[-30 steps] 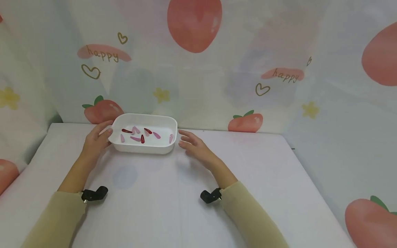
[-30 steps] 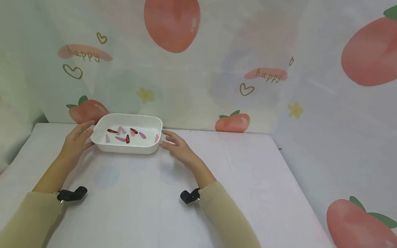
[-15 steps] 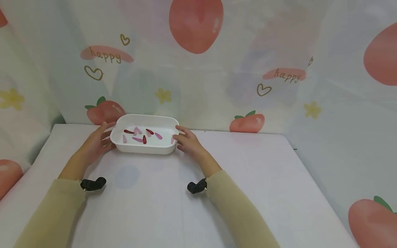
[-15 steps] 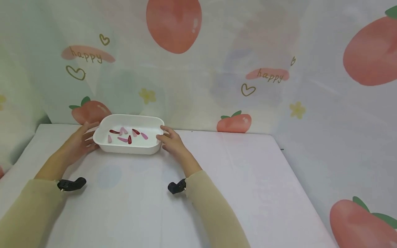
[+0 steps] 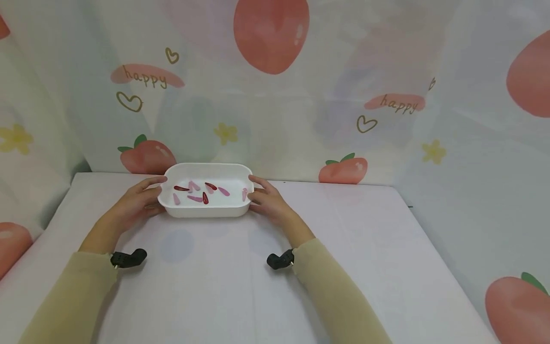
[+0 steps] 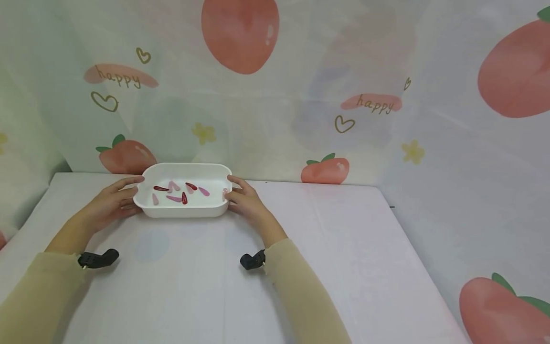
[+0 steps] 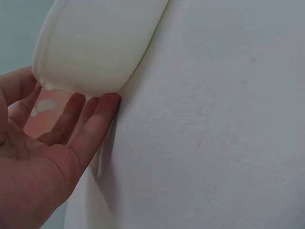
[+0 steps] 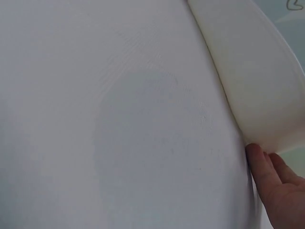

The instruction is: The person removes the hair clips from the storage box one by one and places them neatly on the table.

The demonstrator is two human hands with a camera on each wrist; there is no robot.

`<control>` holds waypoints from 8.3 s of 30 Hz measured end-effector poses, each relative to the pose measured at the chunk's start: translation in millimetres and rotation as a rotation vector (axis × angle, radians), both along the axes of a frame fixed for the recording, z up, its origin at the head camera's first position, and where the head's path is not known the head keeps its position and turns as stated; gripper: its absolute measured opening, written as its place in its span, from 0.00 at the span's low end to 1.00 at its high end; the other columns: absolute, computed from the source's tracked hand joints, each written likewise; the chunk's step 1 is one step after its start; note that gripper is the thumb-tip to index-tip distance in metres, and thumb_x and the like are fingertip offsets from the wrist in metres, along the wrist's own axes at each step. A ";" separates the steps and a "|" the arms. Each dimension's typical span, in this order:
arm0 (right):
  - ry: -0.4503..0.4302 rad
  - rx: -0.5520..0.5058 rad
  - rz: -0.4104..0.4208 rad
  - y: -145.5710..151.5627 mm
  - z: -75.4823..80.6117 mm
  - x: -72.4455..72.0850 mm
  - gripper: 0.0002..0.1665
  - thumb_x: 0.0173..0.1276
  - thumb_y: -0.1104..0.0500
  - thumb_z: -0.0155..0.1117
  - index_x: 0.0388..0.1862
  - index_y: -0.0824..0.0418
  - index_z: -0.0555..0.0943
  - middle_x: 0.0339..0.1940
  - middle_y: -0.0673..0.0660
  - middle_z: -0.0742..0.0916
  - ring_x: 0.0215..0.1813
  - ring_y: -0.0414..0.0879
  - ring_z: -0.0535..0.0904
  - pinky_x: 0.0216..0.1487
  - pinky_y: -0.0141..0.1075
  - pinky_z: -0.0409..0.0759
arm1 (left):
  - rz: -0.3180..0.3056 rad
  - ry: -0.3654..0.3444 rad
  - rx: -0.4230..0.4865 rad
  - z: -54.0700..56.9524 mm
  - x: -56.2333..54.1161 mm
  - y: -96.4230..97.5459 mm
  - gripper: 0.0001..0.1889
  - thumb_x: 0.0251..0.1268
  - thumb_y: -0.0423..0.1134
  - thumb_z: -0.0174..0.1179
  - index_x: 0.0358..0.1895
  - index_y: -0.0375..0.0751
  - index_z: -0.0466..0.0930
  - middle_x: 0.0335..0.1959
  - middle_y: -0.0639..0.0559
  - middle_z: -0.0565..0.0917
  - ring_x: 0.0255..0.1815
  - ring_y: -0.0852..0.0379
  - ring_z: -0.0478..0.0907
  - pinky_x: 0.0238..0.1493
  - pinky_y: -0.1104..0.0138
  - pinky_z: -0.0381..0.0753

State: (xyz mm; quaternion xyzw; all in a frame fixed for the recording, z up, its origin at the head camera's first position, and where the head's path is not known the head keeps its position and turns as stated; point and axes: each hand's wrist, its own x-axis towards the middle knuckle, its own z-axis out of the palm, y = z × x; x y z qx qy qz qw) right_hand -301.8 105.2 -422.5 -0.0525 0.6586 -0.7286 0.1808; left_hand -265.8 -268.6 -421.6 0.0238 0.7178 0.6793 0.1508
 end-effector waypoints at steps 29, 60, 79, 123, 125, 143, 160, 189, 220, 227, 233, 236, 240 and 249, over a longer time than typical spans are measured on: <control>0.027 0.108 0.000 50.2 3.0 38.3 0.36 0.72 0.67 0.56 0.76 0.52 0.64 0.72 0.67 0.70 0.63 0.58 0.75 0.65 0.51 0.77 | -0.027 -0.010 0.048 -2.1 30.9 44.2 0.31 0.78 0.48 0.51 0.78 0.49 0.54 0.77 0.38 0.54 0.59 0.59 0.75 0.61 0.62 0.80; 0.046 0.189 0.032 114.2 4.7 79.1 0.37 0.72 0.67 0.55 0.77 0.53 0.59 0.71 0.68 0.69 0.62 0.58 0.74 0.60 0.45 0.81 | -0.050 -0.038 0.072 -5.6 60.6 99.8 0.28 0.79 0.43 0.52 0.76 0.43 0.56 0.75 0.37 0.57 0.67 0.41 0.69 0.63 0.53 0.78; 0.030 0.277 0.012 147.0 9.2 105.6 0.36 0.72 0.65 0.56 0.77 0.52 0.60 0.74 0.66 0.68 0.65 0.59 0.74 0.59 0.41 0.82 | -0.075 -0.052 0.069 -10.2 75.5 129.3 0.26 0.78 0.41 0.52 0.74 0.44 0.60 0.73 0.39 0.60 0.67 0.40 0.70 0.60 0.54 0.80; 0.106 0.189 -0.118 74.3 34.7 73.1 0.26 0.74 0.60 0.59 0.69 0.61 0.70 0.66 0.68 0.77 0.63 0.58 0.77 0.62 0.49 0.80 | -0.071 -0.042 0.138 -21.4 81.1 135.0 0.27 0.76 0.42 0.56 0.73 0.43 0.62 0.71 0.38 0.64 0.66 0.43 0.70 0.59 0.52 0.81; 0.116 0.270 -0.129 70.8 30.0 72.9 0.26 0.73 0.59 0.61 0.68 0.60 0.71 0.65 0.66 0.78 0.63 0.56 0.77 0.62 0.50 0.80 | -0.072 -0.039 0.147 -21.8 80.9 134.8 0.28 0.75 0.43 0.57 0.73 0.43 0.62 0.71 0.38 0.64 0.66 0.44 0.71 0.59 0.51 0.81; 0.265 0.800 -0.052 58.3 15.6 75.2 0.30 0.62 0.61 0.72 0.63 0.51 0.77 0.56 0.56 0.83 0.57 0.52 0.77 0.62 0.47 0.78 | -0.055 -0.050 0.136 -23.1 81.0 136.5 0.26 0.77 0.41 0.55 0.73 0.44 0.62 0.70 0.38 0.64 0.67 0.42 0.70 0.59 0.53 0.81; 0.341 0.998 0.018 55.0 13.3 78.7 0.27 0.61 0.68 0.67 0.58 0.48 0.81 0.50 0.54 0.83 0.48 0.48 0.78 0.53 0.44 0.80 | -0.048 -0.057 0.152 -21.0 82.0 137.0 0.28 0.75 0.44 0.58 0.73 0.44 0.62 0.69 0.38 0.66 0.66 0.44 0.71 0.59 0.53 0.81; 0.452 1.085 0.045 51.1 14.9 85.8 0.17 0.59 0.72 0.63 0.40 0.52 0.86 0.32 0.48 0.83 0.36 0.44 0.75 0.42 0.37 0.77 | -0.047 -0.062 0.149 -20.8 84.5 138.0 0.26 0.77 0.42 0.54 0.73 0.45 0.62 0.70 0.38 0.65 0.67 0.44 0.71 0.59 0.53 0.81; 0.188 0.216 0.118 84.9 43.8 76.2 0.23 0.72 0.65 0.59 0.65 0.58 0.75 0.38 0.59 0.79 0.44 0.58 0.84 0.47 0.43 0.87 | -0.051 -0.047 0.153 -25.8 84.5 136.2 0.27 0.76 0.43 0.56 0.73 0.44 0.62 0.69 0.37 0.65 0.65 0.45 0.72 0.59 0.52 0.81; 0.230 0.214 0.090 97.1 52.7 77.1 0.22 0.72 0.66 0.59 0.64 0.61 0.75 0.38 0.59 0.79 0.43 0.55 0.85 0.48 0.44 0.87 | -0.060 -0.045 0.159 -24.2 84.8 136.5 0.29 0.74 0.45 0.58 0.73 0.44 0.62 0.69 0.37 0.65 0.65 0.45 0.72 0.59 0.52 0.81; 0.244 0.227 0.049 109.1 56.6 75.6 0.22 0.72 0.67 0.56 0.64 0.62 0.74 0.39 0.60 0.78 0.44 0.61 0.84 0.48 0.44 0.87 | -0.068 -0.038 0.164 -24.9 84.3 136.3 0.29 0.74 0.45 0.58 0.74 0.44 0.62 0.69 0.37 0.65 0.65 0.45 0.72 0.60 0.52 0.81; 0.254 0.235 0.023 115.9 58.9 75.0 0.22 0.73 0.66 0.56 0.65 0.62 0.74 0.39 0.60 0.78 0.45 0.60 0.85 0.48 0.44 0.87 | -0.065 -0.037 0.155 -25.0 84.3 136.7 0.28 0.75 0.44 0.57 0.74 0.44 0.62 0.69 0.37 0.65 0.65 0.45 0.72 0.59 0.52 0.81; 0.265 0.239 -0.016 124.4 61.6 74.4 0.21 0.73 0.66 0.57 0.64 0.62 0.74 0.39 0.59 0.78 0.44 0.58 0.85 0.48 0.43 0.87 | -0.060 -0.038 0.148 -24.9 84.3 137.1 0.27 0.76 0.43 0.56 0.73 0.44 0.62 0.68 0.37 0.66 0.65 0.45 0.72 0.59 0.52 0.81; 0.251 0.278 -0.112 142.1 59.7 68.8 0.21 0.74 0.64 0.57 0.65 0.60 0.74 0.40 0.58 0.79 0.42 0.49 0.86 0.45 0.40 0.88 | -0.058 -0.042 0.147 -24.5 83.8 137.0 0.28 0.75 0.45 0.57 0.73 0.45 0.62 0.68 0.37 0.66 0.65 0.46 0.72 0.60 0.52 0.81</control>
